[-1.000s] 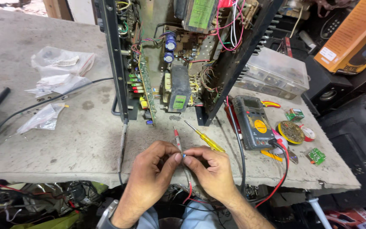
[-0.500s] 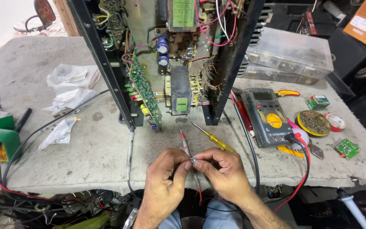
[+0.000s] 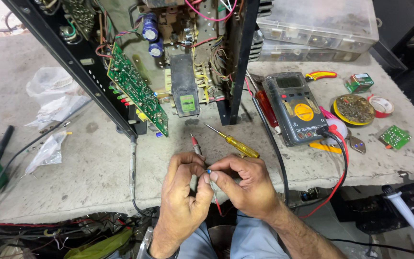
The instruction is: The person repairs an audio amplifier on a workbench. They hold a green circuit board, desolder and test points on it with a soldering iron and multimeter probes, retrieve a small component from a plastic parts organizer, solder the component onto the board, and press the board back into the amplifier chassis.
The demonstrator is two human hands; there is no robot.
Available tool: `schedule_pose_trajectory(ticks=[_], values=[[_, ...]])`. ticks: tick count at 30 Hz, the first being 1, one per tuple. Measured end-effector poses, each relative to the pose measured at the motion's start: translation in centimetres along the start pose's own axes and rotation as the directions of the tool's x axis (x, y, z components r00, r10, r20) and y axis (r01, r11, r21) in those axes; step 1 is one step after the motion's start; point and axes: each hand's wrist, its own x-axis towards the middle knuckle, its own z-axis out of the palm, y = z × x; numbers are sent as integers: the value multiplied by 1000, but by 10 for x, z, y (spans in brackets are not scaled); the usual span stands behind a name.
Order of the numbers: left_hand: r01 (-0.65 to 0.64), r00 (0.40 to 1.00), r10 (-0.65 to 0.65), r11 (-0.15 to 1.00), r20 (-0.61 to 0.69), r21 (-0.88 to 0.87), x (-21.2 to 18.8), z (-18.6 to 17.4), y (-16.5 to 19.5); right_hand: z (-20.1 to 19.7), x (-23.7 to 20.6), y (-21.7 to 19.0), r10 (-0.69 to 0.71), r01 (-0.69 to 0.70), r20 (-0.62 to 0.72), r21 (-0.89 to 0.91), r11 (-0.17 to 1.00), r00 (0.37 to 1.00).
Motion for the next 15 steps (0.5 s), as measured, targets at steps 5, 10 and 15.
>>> schedule_pose_trajectory(ticks=[5, 10, 15], values=[[-61, 998, 63, 997, -29, 47, -2, 5, -2, -2, -2, 2, 2, -2, 19, 7, 1000, 1000], [-92, 993, 98, 992, -69, 89, -1, 0, 2, -2, -1, 8, 213, -226, 84, 208, 952, 973], [-86, 996, 86, 996, -17, 4, 0, -10, 6, -4, 0, 17, 220, -233, 80, 230, 945, 972]])
